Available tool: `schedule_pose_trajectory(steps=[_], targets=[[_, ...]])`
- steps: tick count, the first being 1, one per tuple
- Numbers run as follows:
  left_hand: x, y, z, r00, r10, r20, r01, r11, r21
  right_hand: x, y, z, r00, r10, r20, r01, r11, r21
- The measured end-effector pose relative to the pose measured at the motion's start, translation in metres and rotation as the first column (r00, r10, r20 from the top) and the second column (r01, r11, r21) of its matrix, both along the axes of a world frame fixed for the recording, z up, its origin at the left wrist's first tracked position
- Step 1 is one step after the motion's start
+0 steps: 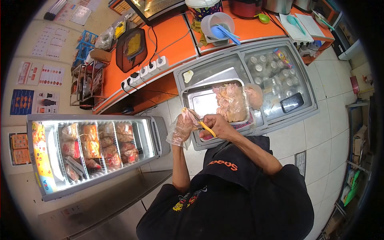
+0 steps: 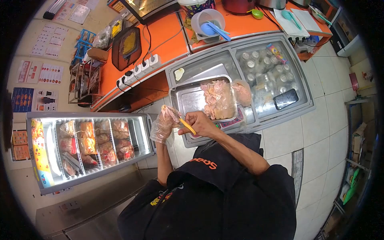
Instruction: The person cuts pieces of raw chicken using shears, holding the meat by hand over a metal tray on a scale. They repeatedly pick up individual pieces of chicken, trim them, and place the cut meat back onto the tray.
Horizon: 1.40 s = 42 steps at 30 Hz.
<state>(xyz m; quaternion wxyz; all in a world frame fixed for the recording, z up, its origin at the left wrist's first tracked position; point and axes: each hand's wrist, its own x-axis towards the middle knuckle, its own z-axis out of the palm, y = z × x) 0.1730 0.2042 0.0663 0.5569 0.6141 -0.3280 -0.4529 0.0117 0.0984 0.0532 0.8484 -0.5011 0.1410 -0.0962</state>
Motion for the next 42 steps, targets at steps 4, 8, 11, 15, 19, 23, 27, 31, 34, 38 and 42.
schedule_pose_trajectory(steps=[4, 8, 11, 15, 19, 23, 27, 31, 34, 38, 42], targets=[[0.004, 0.001, 0.004, 0.985, -0.151, 0.084, 0.147, 0.988, 0.049, 0.001, -0.002, 0.010, 0.999, -0.010, 0.038, 0.011, 1.000, -0.022], [0.000, 0.002, 0.022, 0.987, -0.104, 0.120, 0.091, 0.991, 0.102, 0.002, 0.004, 0.005, 0.999, -0.032, 0.044, 0.031, 0.999, 0.039], [0.003, 0.002, 0.028, 0.970, -0.098, 0.223, 0.063, 0.985, 0.159, 0.000, 0.007, 0.009, 0.999, -0.032, -0.035, 0.033, 0.998, 0.045], [0.008, 0.002, 0.011, 0.888, -0.160, 0.431, 0.071, 0.974, 0.215, 0.005, 0.013, 0.008, 0.993, -0.114, 0.024, 0.104, 0.961, 0.256], [0.006, -0.005, 0.021, 0.925, -0.113, 0.363, 0.040, 0.978, 0.204, -0.002, 0.014, 0.011, 0.992, -0.120, 0.045, 0.109, 0.973, 0.202], [0.006, -0.006, 0.012, 0.841, -0.185, 0.509, 0.036, 0.957, 0.287, 0.001, 0.017, 0.002, 0.992, -0.122, 0.017, 0.113, 0.959, 0.261], [-0.006, -0.010, 0.031, 0.855, -0.156, 0.494, 0.037, 0.970, 0.241, -0.004, 0.017, -0.008, 0.990, -0.118, -0.072, 0.129, 0.976, 0.176], [0.007, -0.009, 0.002, 0.864, -0.238, 0.444, 0.128, 0.956, 0.263, 0.000, 0.023, -0.005, 0.973, -0.229, -0.036, 0.232, 0.955, 0.186], [0.000, -0.013, 0.012, 0.881, -0.226, 0.415, 0.145, 0.965, 0.217, -0.002, 0.015, -0.006, 0.988, -0.144, -0.064, 0.156, 0.946, 0.284], [-0.003, -0.013, 0.011, 0.913, -0.177, 0.368, 0.132, 0.981, 0.145, -0.004, 0.017, -0.007, 0.974, -0.226, 0.013, 0.220, 0.959, 0.181], [-0.002, -0.015, 0.012, 0.867, -0.245, 0.434, 0.161, 0.962, 0.220, -0.003, 0.012, -0.006, 0.982, -0.185, -0.031, 0.185, 0.928, 0.322]])
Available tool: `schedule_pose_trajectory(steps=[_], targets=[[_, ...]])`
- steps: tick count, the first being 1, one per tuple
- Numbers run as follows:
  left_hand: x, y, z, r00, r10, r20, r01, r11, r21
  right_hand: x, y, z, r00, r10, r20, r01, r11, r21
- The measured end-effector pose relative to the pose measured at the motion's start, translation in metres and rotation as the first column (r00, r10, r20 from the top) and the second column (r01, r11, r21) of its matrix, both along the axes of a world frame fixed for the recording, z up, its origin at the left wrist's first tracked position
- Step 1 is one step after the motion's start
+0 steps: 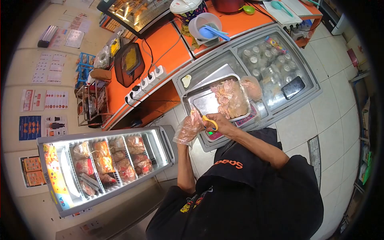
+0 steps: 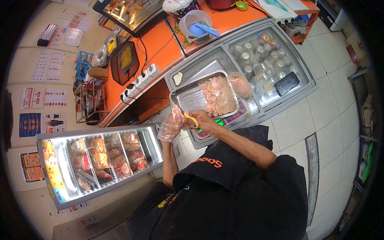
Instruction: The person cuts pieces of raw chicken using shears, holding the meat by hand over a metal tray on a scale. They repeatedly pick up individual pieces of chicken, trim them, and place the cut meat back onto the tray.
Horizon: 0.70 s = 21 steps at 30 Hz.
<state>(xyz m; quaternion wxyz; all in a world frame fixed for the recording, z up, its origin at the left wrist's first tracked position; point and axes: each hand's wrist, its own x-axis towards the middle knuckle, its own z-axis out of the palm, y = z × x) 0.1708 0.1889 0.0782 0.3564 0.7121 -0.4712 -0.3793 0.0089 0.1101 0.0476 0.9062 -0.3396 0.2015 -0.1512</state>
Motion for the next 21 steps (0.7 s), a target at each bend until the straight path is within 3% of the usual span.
schedule_pose_trajectory(steps=[2, 5, 6, 8, 9, 14, 17, 21], targets=[[0.008, 0.003, -0.017, 1.000, -0.007, 0.007, 0.007, 1.000, -0.027, -0.001, 0.001, -0.005, 0.999, -0.029, -0.035, 0.026, 0.996, -0.083], [-0.008, -0.002, 0.013, 0.998, 0.057, 0.040, -0.059, 0.996, 0.063, 0.002, 0.004, -0.015, 0.995, -0.099, -0.011, 0.096, 0.981, -0.167], [-0.004, -0.001, -0.002, 0.999, 0.037, -0.031, -0.036, 0.999, 0.018, 0.003, 0.005, -0.016, 0.992, -0.128, 0.012, 0.128, 0.974, -0.186], [0.012, 0.005, -0.042, 0.986, -0.013, -0.167, 0.001, 0.997, -0.073, 0.004, 0.002, -0.016, 0.995, -0.090, 0.045, 0.094, 0.991, -0.096], [0.010, 0.003, -0.038, 0.984, -0.009, -0.176, -0.003, 0.998, -0.070, 0.004, 0.000, -0.015, 0.995, -0.072, 0.063, 0.075, 0.996, -0.050], [0.001, -0.005, -0.016, 0.976, -0.007, -0.216, -0.012, 0.996, -0.085, 0.002, -0.003, -0.010, 0.994, -0.112, 0.000, 0.111, 0.980, -0.164], [-0.003, -0.012, 0.002, 0.974, -0.006, -0.225, 0.026, 0.996, 0.088, 0.005, -0.005, -0.014, 0.991, -0.131, 0.028, 0.133, 0.985, -0.105], [0.008, -0.016, -0.010, 0.988, -0.045, -0.145, 0.056, 0.995, 0.077, -0.001, -0.013, -0.013, 0.988, -0.153, -0.013, 0.149, 0.976, -0.160]])
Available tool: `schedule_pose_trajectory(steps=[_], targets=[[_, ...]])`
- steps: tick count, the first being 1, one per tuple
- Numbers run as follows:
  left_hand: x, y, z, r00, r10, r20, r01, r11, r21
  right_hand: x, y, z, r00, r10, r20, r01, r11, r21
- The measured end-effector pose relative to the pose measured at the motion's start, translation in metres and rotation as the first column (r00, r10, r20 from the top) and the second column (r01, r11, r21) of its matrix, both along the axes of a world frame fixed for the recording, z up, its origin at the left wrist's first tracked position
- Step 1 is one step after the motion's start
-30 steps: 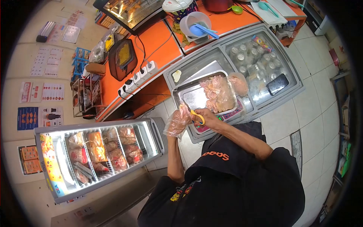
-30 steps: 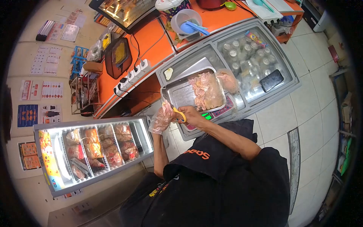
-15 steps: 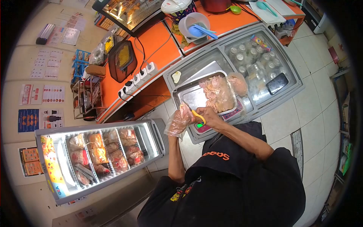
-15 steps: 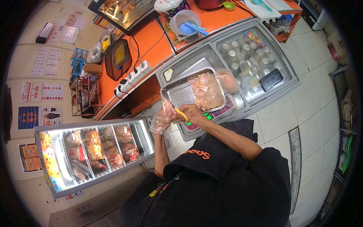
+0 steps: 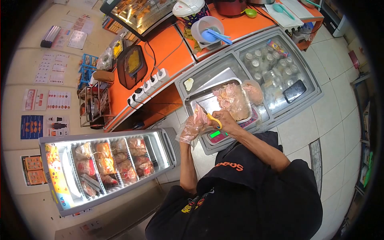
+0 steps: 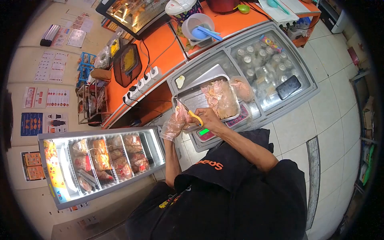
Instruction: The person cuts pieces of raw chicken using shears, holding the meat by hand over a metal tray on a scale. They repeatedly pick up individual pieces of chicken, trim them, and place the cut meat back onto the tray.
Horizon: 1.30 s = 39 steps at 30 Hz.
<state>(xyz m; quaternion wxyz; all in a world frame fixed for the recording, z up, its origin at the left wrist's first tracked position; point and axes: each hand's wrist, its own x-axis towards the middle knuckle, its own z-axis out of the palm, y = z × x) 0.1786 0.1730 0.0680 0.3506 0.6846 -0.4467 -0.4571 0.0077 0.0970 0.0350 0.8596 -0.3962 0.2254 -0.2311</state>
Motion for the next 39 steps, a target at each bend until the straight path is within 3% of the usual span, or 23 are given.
schedule_pose_trajectory(steps=[5, 8, 9, 11, 12, 13, 14, 15, 17, 19, 21, 22, 23, 26, 28, 33, 39], targets=[[0.008, -0.006, -0.021, 0.995, -0.081, 0.066, 0.082, 0.997, -0.011, 0.000, -0.006, 0.006, 0.993, -0.047, 0.111, 0.041, 0.997, 0.062], [-0.003, -0.016, 0.004, 0.996, -0.027, 0.083, 0.022, 0.998, 0.059, -0.002, -0.010, -0.001, 0.990, -0.104, 0.094, 0.098, 0.993, 0.067], [-0.007, -0.018, 0.009, 0.983, -0.102, 0.154, 0.085, 0.990, 0.115, -0.005, -0.012, -0.001, 0.989, -0.130, 0.073, 0.127, 0.991, 0.051], [-0.015, -0.024, 0.012, 0.925, -0.257, 0.280, 0.194, 0.953, 0.234, -0.009, -0.033, -0.002, 0.935, -0.354, 0.008, 0.354, 0.935, 0.026], [-0.010, -0.025, -0.014, 0.793, -0.300, 0.531, 0.368, 0.929, -0.025, -0.016, -0.054, 0.004, 0.917, -0.388, 0.093, 0.386, 0.922, 0.041], [0.001, -0.022, -0.059, 0.619, -0.237, 0.749, 0.568, 0.794, -0.218, -0.028, -0.075, 0.014, 0.891, -0.420, 0.174, 0.415, 0.907, 0.064], [-0.003, -0.023, -0.047, 0.694, -0.472, 0.543, 0.496, 0.861, 0.113, -0.040, -0.089, 0.028, 0.911, -0.377, 0.170, 0.389, 0.920, -0.045], [-0.006, -0.024, -0.033, 0.739, -0.581, 0.341, 0.401, 0.786, 0.470, -0.051, -0.096, 0.035, 0.928, -0.335, 0.161, 0.359, 0.921, -0.152], [-0.019, -0.037, -0.038, 0.784, -0.478, 0.397, 0.318, 0.858, 0.404, -0.063, -0.096, 0.028, 0.966, -0.252, 0.062, 0.259, 0.942, -0.213], [-0.036, -0.043, -0.040, 0.848, -0.233, 0.476, 0.135, 0.964, 0.231, -0.071, -0.090, 0.016, 0.983, -0.183, -0.010, 0.174, 0.948, -0.267], [-0.022, -0.035, -0.077, 0.998, -0.059, 0.016, 0.060, 0.996, -0.062, -0.079, -0.075, -0.003, 0.983, -0.081, -0.166, 0.039, 0.970, -0.239], [-0.026, -0.038, -0.062, 0.971, -0.012, -0.237, -0.031, 0.984, -0.176, -0.082, -0.067, -0.011, 0.971, -0.026, -0.239, -0.026, 0.977, -0.211], [-0.018, -0.037, -0.042, 0.995, 0.063, -0.083, -0.050, 0.987, 0.151, -0.087, -0.059, -0.018, 0.967, -0.004, -0.254, -0.049, 0.978, -0.203], [-0.025, -0.034, -0.018, 0.912, 0.260, -0.317, -0.269, 0.963, 0.017, -0.095, -0.043, -0.026, 0.963, 0.095, -0.252, -0.139, 0.977, -0.164], [-0.027, -0.030, -0.009, 0.883, 0.261, -0.390, -0.325, 0.940, -0.107, -0.096, -0.039, -0.023, 0.966, 0.190, -0.178, -0.212, 0.970, -0.117], [-0.032, -0.028, 0.022, 0.876, 0.292, -0.383, -0.379, 0.909, -0.173, -0.079, -0.030, -0.034, 0.891, 0.437, -0.125, -0.454, 0.844, -0.287], [-0.043, -0.021, 0.047, 0.877, 0.276, -0.393, -0.365, 0.915, -0.173, -0.038, -0.025, -0.018, 0.922, 0.370, 0.117, -0.357, 0.927, -0.119]])
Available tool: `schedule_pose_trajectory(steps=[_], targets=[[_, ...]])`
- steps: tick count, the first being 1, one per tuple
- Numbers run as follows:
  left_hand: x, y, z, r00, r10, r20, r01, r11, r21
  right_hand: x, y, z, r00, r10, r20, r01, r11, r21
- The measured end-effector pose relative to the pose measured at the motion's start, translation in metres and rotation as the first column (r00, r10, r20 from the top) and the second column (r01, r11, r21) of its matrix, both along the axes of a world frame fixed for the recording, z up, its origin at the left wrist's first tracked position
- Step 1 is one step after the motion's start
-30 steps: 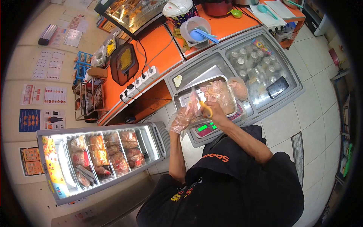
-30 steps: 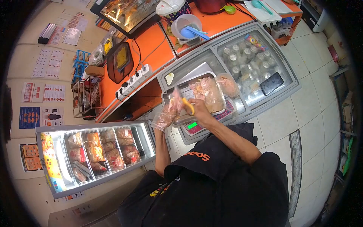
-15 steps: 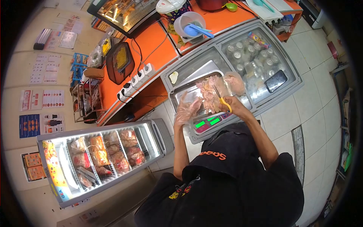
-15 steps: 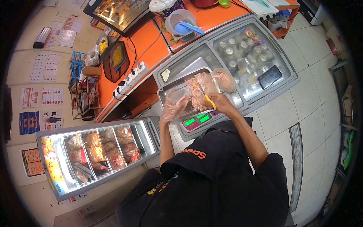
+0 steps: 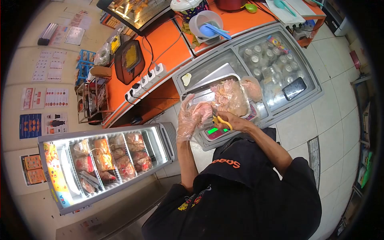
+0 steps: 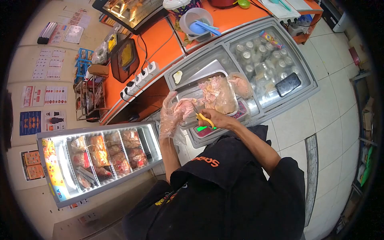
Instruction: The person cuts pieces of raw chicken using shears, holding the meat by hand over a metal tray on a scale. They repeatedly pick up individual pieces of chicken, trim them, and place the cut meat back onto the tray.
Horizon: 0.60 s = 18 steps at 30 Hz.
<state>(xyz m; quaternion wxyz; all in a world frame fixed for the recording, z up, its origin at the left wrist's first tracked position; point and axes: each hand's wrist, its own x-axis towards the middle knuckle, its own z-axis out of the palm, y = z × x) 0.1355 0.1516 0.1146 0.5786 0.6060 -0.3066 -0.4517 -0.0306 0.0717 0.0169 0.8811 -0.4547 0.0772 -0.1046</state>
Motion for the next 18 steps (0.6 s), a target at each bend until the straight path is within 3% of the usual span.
schedule_pose_trajectory(steps=[1, 3, 6, 9, 14, 18], targets=[[0.003, 0.002, 0.000, 0.999, -0.018, 0.028, 0.016, 0.997, 0.081, 0.002, -0.001, 0.006, 0.999, -0.034, 0.009, 0.034, 0.999, 0.039], [0.013, 0.008, -0.004, 0.995, -0.060, 0.079, 0.039, 0.969, 0.242, 0.003, -0.003, 0.015, 0.990, -0.118, -0.080, 0.114, 0.992, -0.057], [0.025, 0.011, -0.008, 0.995, 0.016, -0.097, 0.005, 0.975, 0.221, 0.000, -0.007, 0.028, 0.961, -0.226, -0.159, 0.189, 0.958, -0.218], [0.020, 0.010, -0.013, 0.939, 0.144, -0.311, -0.153, 0.988, -0.005, -0.006, -0.009, 0.026, 0.929, -0.305, -0.208, 0.238, 0.926, -0.294], [0.026, 0.016, -0.017, 0.943, 0.198, -0.267, -0.222, 0.973, -0.064, -0.012, -0.007, 0.023, 0.922, -0.292, -0.253, 0.194, 0.917, -0.349], [0.006, 0.006, -0.001, 0.990, 0.133, -0.046, -0.133, 0.991, 0.005, 0.000, 0.013, 0.018, 0.956, -0.189, -0.223, 0.123, 0.952, -0.280]])
